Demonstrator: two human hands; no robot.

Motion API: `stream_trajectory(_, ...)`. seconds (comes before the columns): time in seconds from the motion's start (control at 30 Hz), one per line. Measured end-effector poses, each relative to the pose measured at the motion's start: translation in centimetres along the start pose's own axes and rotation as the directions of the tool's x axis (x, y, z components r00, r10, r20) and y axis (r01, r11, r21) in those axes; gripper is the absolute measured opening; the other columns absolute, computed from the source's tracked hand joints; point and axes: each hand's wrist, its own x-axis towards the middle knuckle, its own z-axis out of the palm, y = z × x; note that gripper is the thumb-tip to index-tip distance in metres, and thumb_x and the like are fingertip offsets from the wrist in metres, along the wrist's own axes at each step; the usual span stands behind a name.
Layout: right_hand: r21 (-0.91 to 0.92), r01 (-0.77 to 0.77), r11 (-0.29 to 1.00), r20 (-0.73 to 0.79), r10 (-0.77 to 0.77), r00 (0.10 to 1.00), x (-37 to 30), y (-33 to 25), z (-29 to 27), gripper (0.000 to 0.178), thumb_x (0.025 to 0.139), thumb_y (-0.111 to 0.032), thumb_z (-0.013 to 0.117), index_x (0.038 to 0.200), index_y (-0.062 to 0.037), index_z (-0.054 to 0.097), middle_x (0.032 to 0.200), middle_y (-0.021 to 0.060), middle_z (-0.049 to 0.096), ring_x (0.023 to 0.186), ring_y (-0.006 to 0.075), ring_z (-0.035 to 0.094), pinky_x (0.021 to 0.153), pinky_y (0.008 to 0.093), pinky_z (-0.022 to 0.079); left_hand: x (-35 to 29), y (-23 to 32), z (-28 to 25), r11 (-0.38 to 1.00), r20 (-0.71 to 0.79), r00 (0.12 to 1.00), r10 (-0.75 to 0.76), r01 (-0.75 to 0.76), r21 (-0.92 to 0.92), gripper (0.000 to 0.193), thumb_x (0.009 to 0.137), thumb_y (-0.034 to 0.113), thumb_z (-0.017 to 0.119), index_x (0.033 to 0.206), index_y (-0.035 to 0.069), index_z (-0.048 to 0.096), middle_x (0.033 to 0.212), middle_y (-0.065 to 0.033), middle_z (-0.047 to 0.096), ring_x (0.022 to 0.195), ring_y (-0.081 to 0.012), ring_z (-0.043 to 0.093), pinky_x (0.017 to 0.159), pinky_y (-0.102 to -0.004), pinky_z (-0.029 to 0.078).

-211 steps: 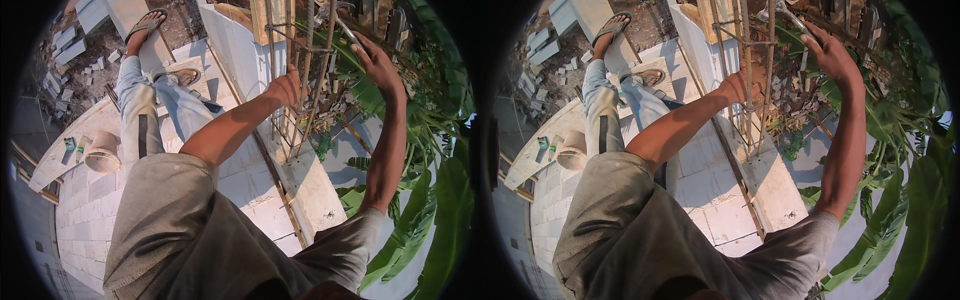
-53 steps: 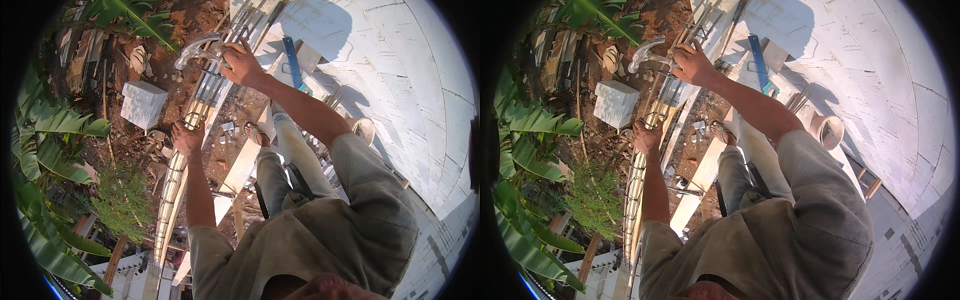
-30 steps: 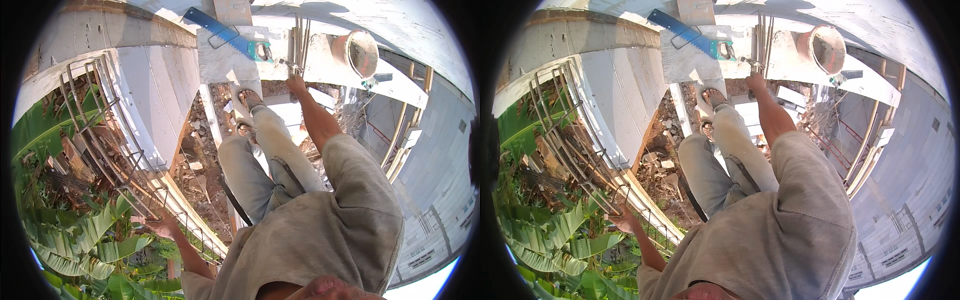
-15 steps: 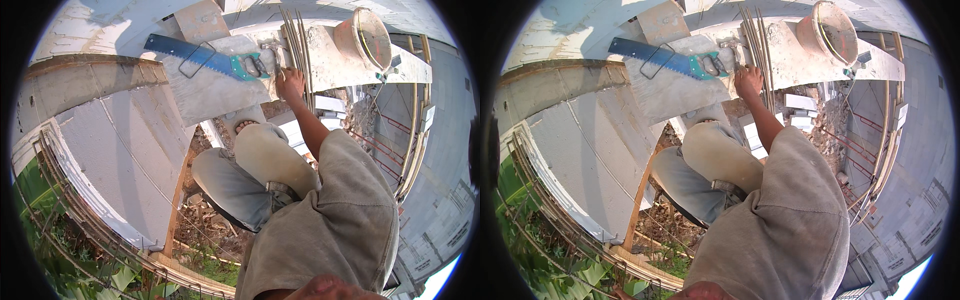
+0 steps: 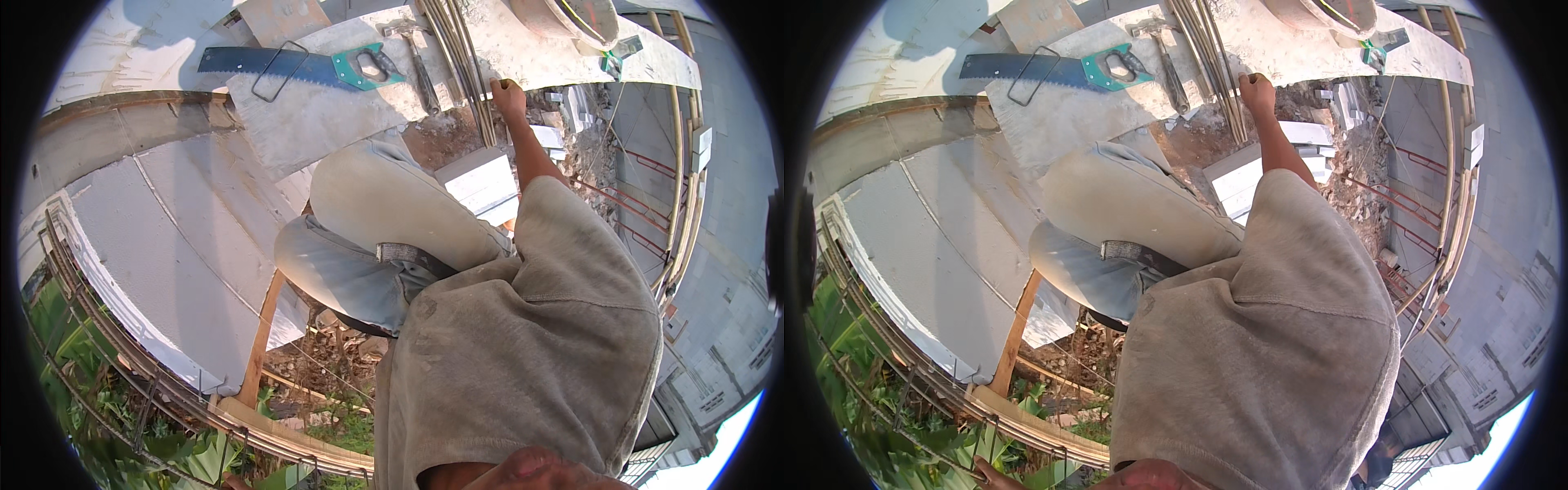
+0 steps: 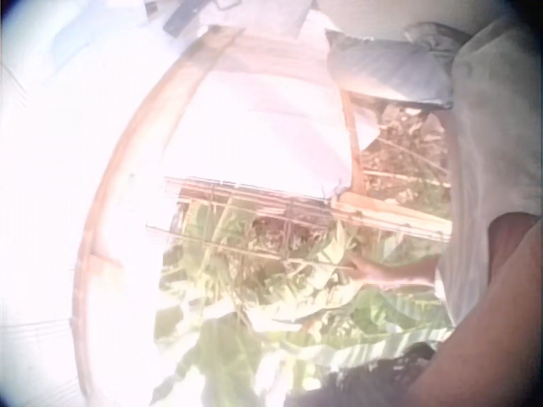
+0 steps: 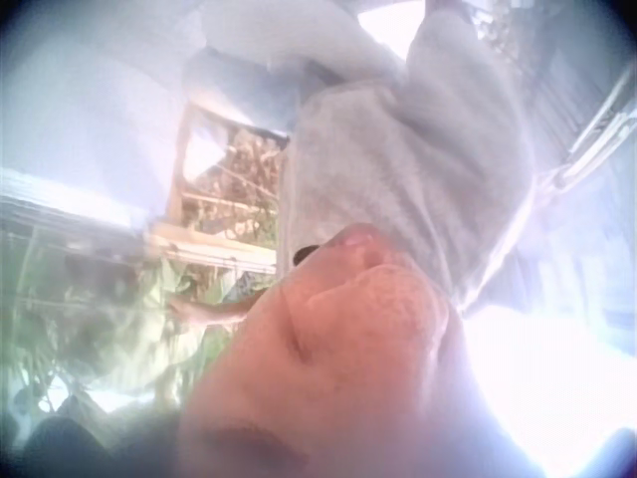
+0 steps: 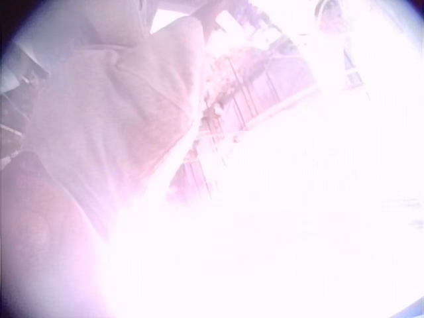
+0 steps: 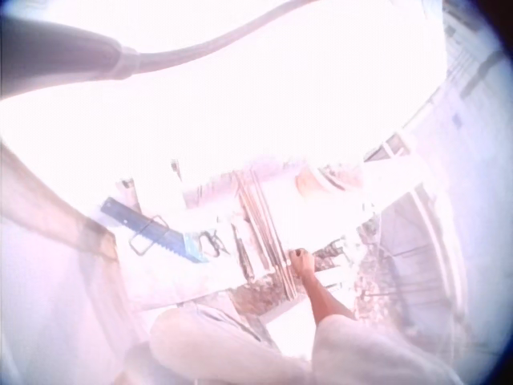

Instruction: The person assembles a rebar cage by placing steel bars into a wooden form, then tying them together with wire using pliers. The person repeatedly picks up wire, wraps it around bar intersections, and twists it to secure the structure.

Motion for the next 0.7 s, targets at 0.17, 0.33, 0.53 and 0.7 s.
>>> stream_trajectory(0.17, 0.021, 0.012, 1.000, 0.006, -0.012, 1.000, -2.4, 1.0, 2.0, 0.050, 0.084, -0.047, 0.060, 0.103, -0.0009, 0.065, 0.090, 0.0194, 0.069, 0.093, 0.0329, 0.066, 0.084, 0.0401, 0.049, 1.3, -5.7, 1.6, 0.984, 0.025, 0.985, 0.171, -0.170, -0.057, 0.044, 0.090, 0.043, 0.060, 0.125, 0.016, 0.061, 0.122, -0.0105, 0.063, 0.105, -0.0256, 0.062, 0.088, -0.0425, 0.049)
stream_trajectory(0.33, 0.084, 0.031, 0.996, -0.014, -0.030, 0.999, -2.0, 2.0, 0.9, 0.039, 0.091, -0.035, 0.052, 0.107, -0.0019, 0.063, 0.103, 0.0241, 0.066, 0.101, 0.0392, 0.062, 0.088, 0.0452, 0.047, 3.0, -4.0, 2.5, 0.972, -0.014, 0.980, -0.200, 0.197, -0.128, 0.106, 0.076, 0.085, 0.042, 0.142, 0.002, 0.040, 0.095, -0.0132, 0.060, 0.076, -0.0202, 0.051, 0.062, -0.0338, 0.039)
stream_trajectory(0.53, 0.299, 0.099, 0.949, -0.012, -0.100, 0.995, -1.5, 0.7, -0.8, 0.039, 0.092, -0.035, 0.053, 0.096, 0.0019, 0.065, 0.082, 0.0161, 0.066, 0.078, 0.0290, 0.062, 0.074, 0.0395, 0.047, 1.6, -2.5, 0.8, 0.966, 0.102, 0.981, -0.164, 0.181, -0.183, 0.099, 0.078, 0.086, 0.031, 0.139, 0.009, 0.046, 0.099, -0.0094, 0.061, 0.078, -0.0180, 0.054, 0.065, -0.0354, 0.040)
stream_trajectory(0.7, 0.536, -0.022, 0.844, 0.117, -0.048, 0.992, -3.8, -0.2, 0.7, 0.047, 0.088, -0.044, 0.064, 0.083, 0.0028, 0.063, 0.061, 0.0015, 0.053, 0.051, 0.0103, 0.042, 0.047, 0.0297, 0.035, -0.3, 0.9, -1.4, 0.866, 0.122, 0.961, -0.249, 0.277, -0.417, 0.087, 0.087, 0.077, 0.036, 0.126, 0.001, 0.054, 0.100, -0.0083, 0.059, 0.080, -0.0184, 0.052, 0.074, -0.0357, 0.040)
